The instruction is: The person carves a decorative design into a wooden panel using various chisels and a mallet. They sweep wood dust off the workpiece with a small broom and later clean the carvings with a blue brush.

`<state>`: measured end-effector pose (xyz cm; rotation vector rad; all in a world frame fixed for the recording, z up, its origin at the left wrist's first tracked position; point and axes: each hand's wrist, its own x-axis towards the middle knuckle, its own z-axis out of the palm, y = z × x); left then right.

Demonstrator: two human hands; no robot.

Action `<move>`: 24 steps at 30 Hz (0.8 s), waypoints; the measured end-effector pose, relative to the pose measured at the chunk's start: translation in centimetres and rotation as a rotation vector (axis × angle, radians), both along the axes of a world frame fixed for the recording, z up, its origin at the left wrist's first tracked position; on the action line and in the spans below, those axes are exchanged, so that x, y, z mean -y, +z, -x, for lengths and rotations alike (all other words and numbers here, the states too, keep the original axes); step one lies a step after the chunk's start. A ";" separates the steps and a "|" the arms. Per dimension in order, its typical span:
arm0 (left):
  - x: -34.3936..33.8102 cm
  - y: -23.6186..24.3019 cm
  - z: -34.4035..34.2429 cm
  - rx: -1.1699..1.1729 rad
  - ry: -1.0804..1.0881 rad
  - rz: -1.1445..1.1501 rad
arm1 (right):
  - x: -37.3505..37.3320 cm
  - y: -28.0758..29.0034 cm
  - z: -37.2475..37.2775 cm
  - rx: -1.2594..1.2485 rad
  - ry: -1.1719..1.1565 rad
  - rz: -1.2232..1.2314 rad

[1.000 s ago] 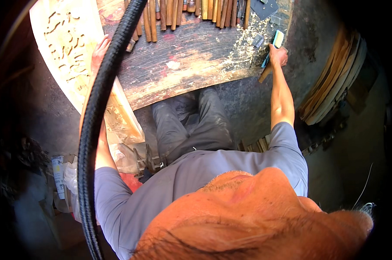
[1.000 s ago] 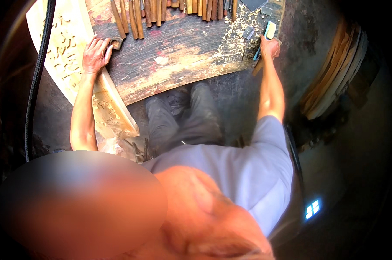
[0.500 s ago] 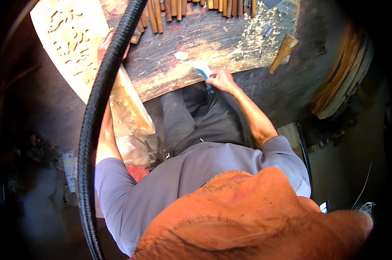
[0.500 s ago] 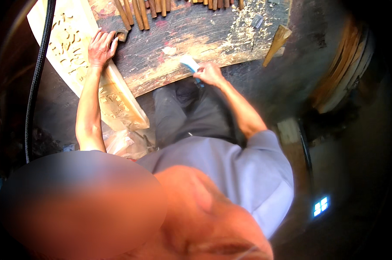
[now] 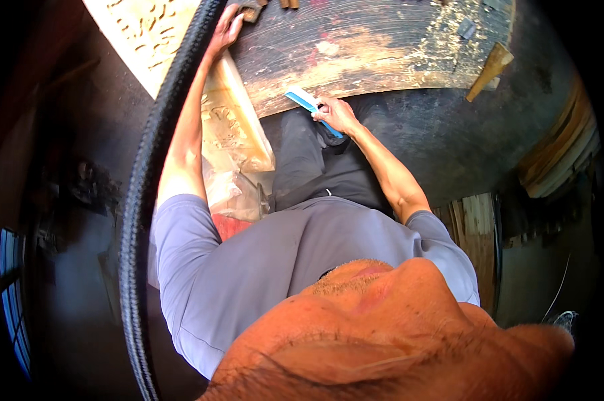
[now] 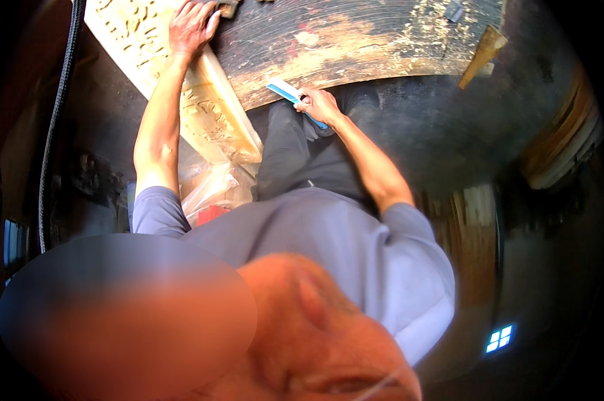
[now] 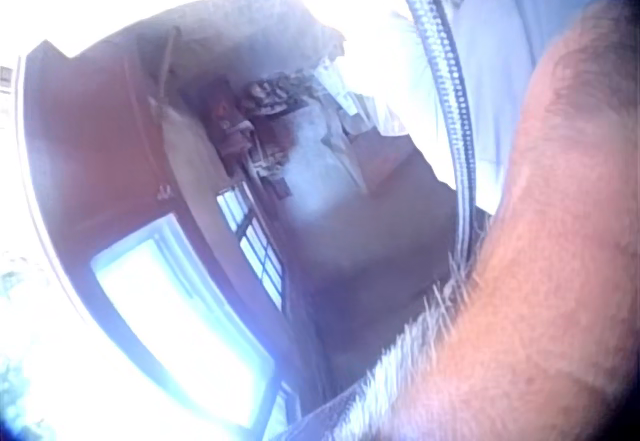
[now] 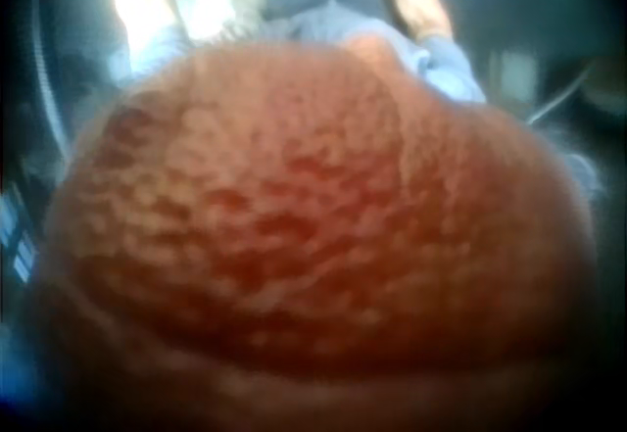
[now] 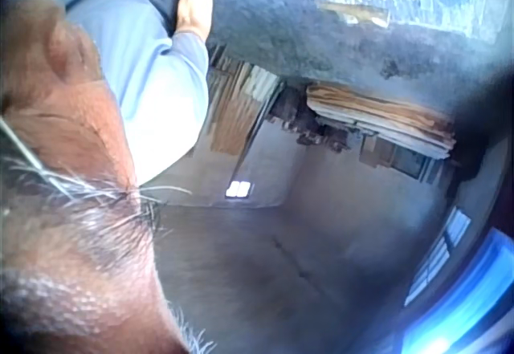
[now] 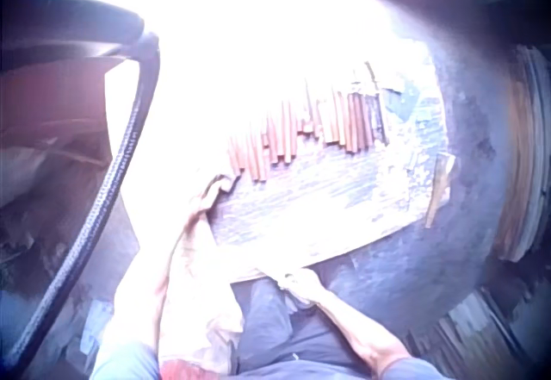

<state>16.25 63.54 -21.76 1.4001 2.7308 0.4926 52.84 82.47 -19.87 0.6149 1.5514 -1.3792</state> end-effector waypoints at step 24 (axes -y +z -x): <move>-1.0 2.9 -1.3 0.029 0.085 -0.030 | 5.8 -4.4 9.7 -0.199 -0.330 -0.169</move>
